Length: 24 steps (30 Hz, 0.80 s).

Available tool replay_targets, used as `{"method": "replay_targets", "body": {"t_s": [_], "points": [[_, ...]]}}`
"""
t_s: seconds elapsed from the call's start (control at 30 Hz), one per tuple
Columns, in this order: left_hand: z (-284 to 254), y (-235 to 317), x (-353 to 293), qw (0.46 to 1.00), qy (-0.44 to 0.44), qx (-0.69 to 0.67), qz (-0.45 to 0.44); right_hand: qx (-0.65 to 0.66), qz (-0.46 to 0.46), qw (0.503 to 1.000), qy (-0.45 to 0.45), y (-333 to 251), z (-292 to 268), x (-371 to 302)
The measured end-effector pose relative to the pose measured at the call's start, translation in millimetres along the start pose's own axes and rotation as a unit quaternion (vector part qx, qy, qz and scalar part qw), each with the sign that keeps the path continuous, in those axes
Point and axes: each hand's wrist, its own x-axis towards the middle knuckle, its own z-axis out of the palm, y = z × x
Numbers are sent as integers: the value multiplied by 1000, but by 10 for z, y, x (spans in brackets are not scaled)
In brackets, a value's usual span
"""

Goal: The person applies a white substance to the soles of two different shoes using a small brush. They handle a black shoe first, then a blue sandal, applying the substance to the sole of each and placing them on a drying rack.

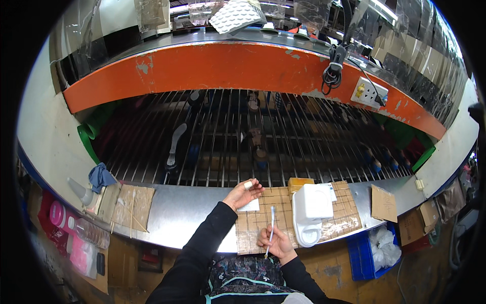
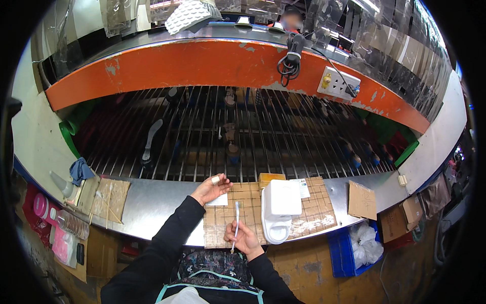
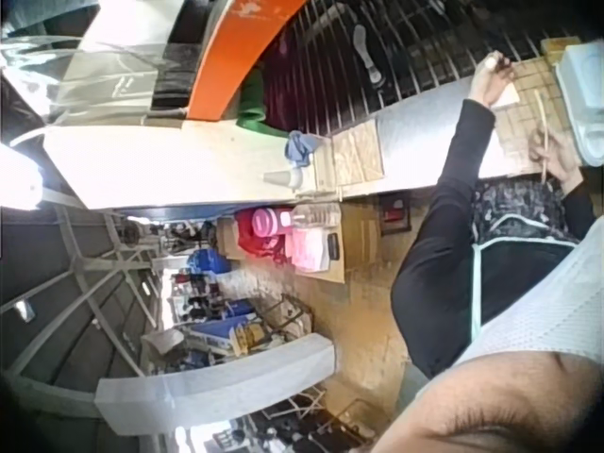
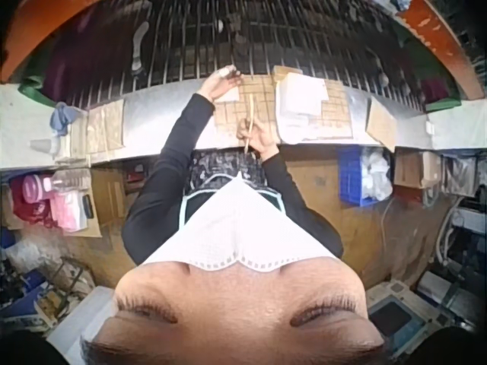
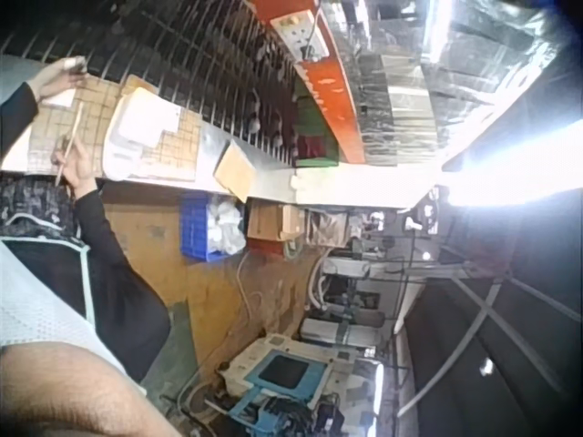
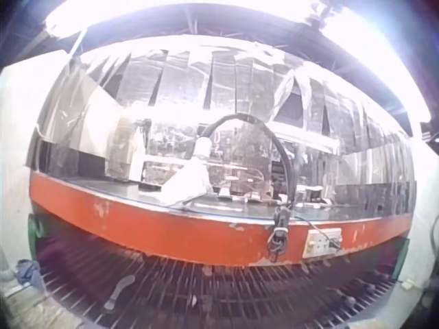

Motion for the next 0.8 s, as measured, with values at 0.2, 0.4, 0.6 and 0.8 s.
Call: {"method": "replay_targets", "body": {"t_s": [0.2, 0.4, 0.6, 0.8], "points": [[26, 12, -14, 1000, 2, -22, -3, -14, 1, 1000, 0, 1, -14, 8], [73, 27, -48, 999, 13, -39, -2, -19, 10, 1000, 0, -4, -25, 4], [15, 0, -26, 999, 9, -48, 5, -22, 9, 1000, -2, -11, -13, 14], [-10, -18, -9, 1000, 5, -5, 7, -34, 5, 999, 9, -9, 16, 6]]}}
